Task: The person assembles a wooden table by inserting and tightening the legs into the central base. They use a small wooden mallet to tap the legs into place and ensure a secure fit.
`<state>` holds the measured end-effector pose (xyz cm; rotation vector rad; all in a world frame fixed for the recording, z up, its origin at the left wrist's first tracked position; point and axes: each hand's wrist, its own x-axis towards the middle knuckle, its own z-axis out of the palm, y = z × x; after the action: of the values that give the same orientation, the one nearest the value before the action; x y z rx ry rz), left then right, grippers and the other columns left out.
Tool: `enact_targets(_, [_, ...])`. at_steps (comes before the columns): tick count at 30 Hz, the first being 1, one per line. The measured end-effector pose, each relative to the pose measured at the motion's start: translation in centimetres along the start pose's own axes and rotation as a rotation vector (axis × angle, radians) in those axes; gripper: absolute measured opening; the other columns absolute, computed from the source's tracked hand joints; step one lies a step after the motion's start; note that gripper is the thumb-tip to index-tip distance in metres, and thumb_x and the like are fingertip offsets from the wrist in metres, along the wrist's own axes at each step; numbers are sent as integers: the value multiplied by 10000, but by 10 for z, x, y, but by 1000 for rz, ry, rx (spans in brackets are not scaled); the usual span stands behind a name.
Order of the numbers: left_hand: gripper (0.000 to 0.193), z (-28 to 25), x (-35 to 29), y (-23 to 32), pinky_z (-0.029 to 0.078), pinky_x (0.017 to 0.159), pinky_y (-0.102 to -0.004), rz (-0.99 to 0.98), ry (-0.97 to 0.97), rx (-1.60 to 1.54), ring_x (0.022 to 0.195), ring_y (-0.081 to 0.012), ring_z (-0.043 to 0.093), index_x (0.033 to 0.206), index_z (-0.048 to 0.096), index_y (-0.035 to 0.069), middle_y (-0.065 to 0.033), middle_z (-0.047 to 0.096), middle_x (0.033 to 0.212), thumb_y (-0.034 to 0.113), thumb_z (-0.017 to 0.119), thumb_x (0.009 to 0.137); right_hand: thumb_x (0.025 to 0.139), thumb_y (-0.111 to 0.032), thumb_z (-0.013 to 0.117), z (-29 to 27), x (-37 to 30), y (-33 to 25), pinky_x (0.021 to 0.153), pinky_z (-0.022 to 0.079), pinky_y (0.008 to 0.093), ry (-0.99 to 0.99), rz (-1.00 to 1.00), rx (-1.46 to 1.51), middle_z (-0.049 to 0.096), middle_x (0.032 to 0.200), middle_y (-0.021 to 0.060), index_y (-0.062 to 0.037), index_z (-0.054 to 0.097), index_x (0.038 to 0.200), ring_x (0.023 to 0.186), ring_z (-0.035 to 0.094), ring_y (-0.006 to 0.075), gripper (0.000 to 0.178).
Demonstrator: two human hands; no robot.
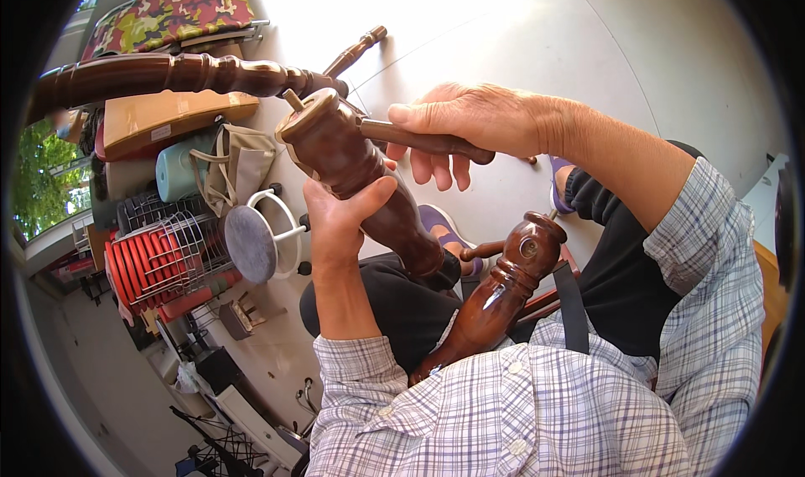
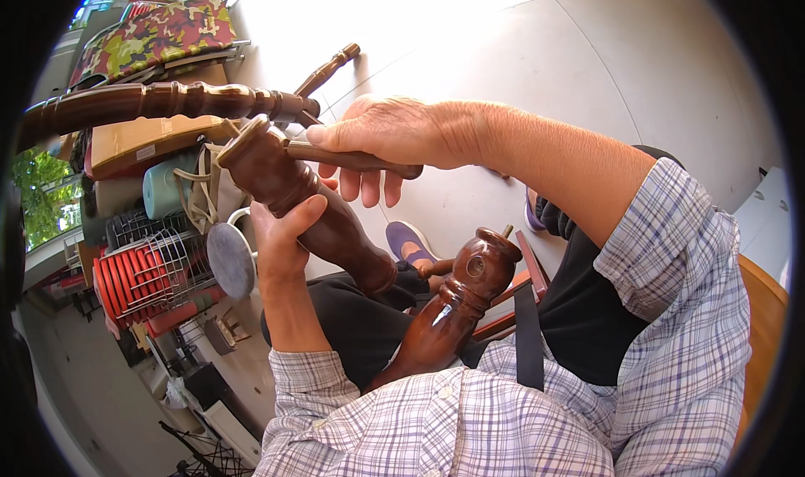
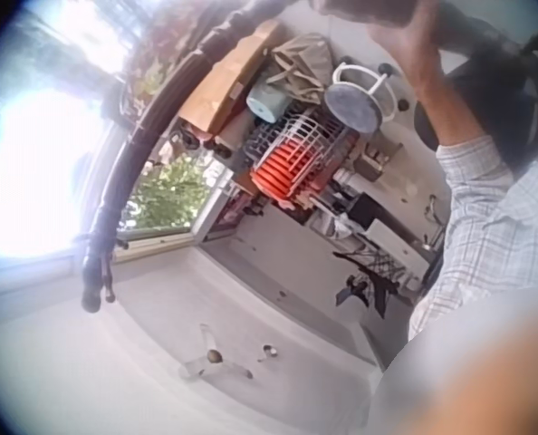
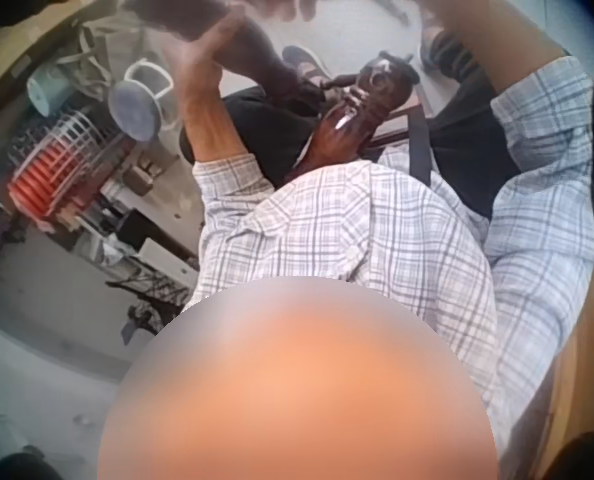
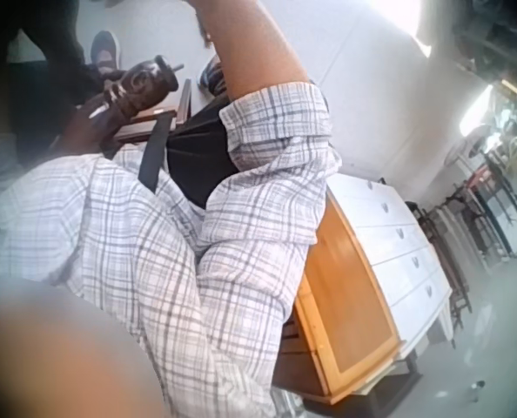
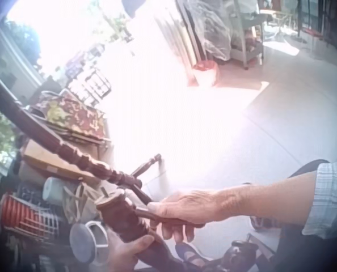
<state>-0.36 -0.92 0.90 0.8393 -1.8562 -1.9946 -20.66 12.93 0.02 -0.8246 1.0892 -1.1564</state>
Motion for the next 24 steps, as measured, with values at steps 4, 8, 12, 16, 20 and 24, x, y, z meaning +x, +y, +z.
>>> enact_targets(4, [517, -3, 0, 0, 575, 831, -325, -13, -28, 25, 900, -178, 707, 1210, 626, -39, -101, 721, 1010, 72, 833, 749, 1035, -426, 617, -4, -1, -1, 511, 538, 230, 28, -14, -60, 722, 782, 30, -19, 721, 1053, 608, 680, 112, 420])
enact_targets(8, [523, 0, 0, 0, 572, 831, -326, -12, -41, 71, 896, -180, 707, 1204, 631, -42, -99, 717, 1015, 78, 842, 740, 991, -385, 706, 4, 1, 5, 569, 570, 252, 163, -132, -273, 720, 777, 77, 1, 711, 1039, 644, 690, 135, 389])
enact_targets(12, [550, 0, -10, 9, 570, 847, -327, 79, -68, 38, 905, -179, 703, 1197, 632, -34, -87, 712, 1027, 94, 865, 715, 977, -421, 710, 16, -18, -10, 517, 573, 258, 99, -113, -150, 721, 777, 104, 2, 699, 1029, 590, 685, 141, 427])
enact_targets(16, [614, 3, -16, 32, 566, 869, -333, 141, -153, 91, 927, -185, 698, 1215, 626, -7, -67, 707, 1034, 120, 894, 677, 1015, -371, 656, 28, -29, -23, 389, 494, 228, -221, 21, 332, 699, 727, 119, 21, 693, 993, 478, 636, 135, 394])
enact_targets(20, [668, 3, -21, 44, 556, 898, -333, 156, -213, 107, 984, -193, 691, 1230, 631, 8, -63, 707, 1064, 131, 912, 637, 1045, -388, 609, 34, -31, -11, 321, 322, 248, -561, 99, 621, 552, 548, 46, -11, 688, 894, 361, 429, 85, 414])
enact_targets(24, [676, 6, -25, 50, 560, 905, -341, 195, -179, 122, 984, -198, 699, 1235, 632, -10, -79, 715, 1091, 113, 909, 630, 1034, -383, 621, 27, -22, -13, 374, 369, 272, -544, 25, 419, 535, 597, 29, -35, 637, 817, 442, 459, 97, 411])
